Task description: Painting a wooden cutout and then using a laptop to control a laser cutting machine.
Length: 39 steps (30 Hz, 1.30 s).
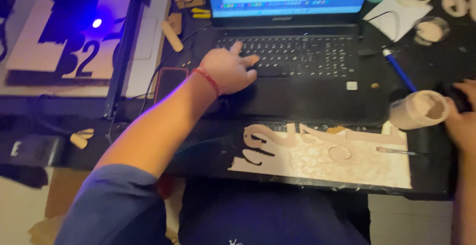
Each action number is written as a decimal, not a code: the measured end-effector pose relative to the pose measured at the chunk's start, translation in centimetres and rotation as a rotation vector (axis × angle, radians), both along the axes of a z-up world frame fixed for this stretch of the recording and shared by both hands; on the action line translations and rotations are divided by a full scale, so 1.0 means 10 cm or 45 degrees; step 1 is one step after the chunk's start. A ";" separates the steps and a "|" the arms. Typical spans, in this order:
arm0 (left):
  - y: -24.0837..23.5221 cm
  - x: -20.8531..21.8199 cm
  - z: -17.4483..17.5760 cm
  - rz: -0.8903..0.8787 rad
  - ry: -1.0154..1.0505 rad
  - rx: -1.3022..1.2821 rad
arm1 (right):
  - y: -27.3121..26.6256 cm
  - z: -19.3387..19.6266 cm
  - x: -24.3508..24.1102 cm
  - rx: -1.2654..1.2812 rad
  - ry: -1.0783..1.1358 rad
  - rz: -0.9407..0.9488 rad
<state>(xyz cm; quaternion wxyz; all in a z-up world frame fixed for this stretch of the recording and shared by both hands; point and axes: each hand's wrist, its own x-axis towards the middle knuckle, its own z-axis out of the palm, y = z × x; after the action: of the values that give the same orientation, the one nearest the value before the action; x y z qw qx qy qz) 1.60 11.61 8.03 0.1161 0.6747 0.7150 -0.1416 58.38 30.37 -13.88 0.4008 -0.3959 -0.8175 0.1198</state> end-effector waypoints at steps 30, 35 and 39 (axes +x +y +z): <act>-1.75 0.31 -0.61 0.145 -0.444 1.246 | -0.28 0.45 -0.24 0.101 -0.156 0.002; -1.89 0.31 -0.93 0.080 -0.383 1.361 | -0.27 0.45 -0.21 0.155 -0.192 0.023; -1.88 0.31 -0.96 0.094 -0.354 1.378 | -0.28 0.45 -0.22 0.178 -0.179 0.055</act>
<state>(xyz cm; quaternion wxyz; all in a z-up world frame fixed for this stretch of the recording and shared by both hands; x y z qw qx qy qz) 4.67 -7.20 -1.54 -0.1487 0.6248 0.6870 0.3400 56.22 27.60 -9.39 0.3663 -0.3567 -0.8583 0.0428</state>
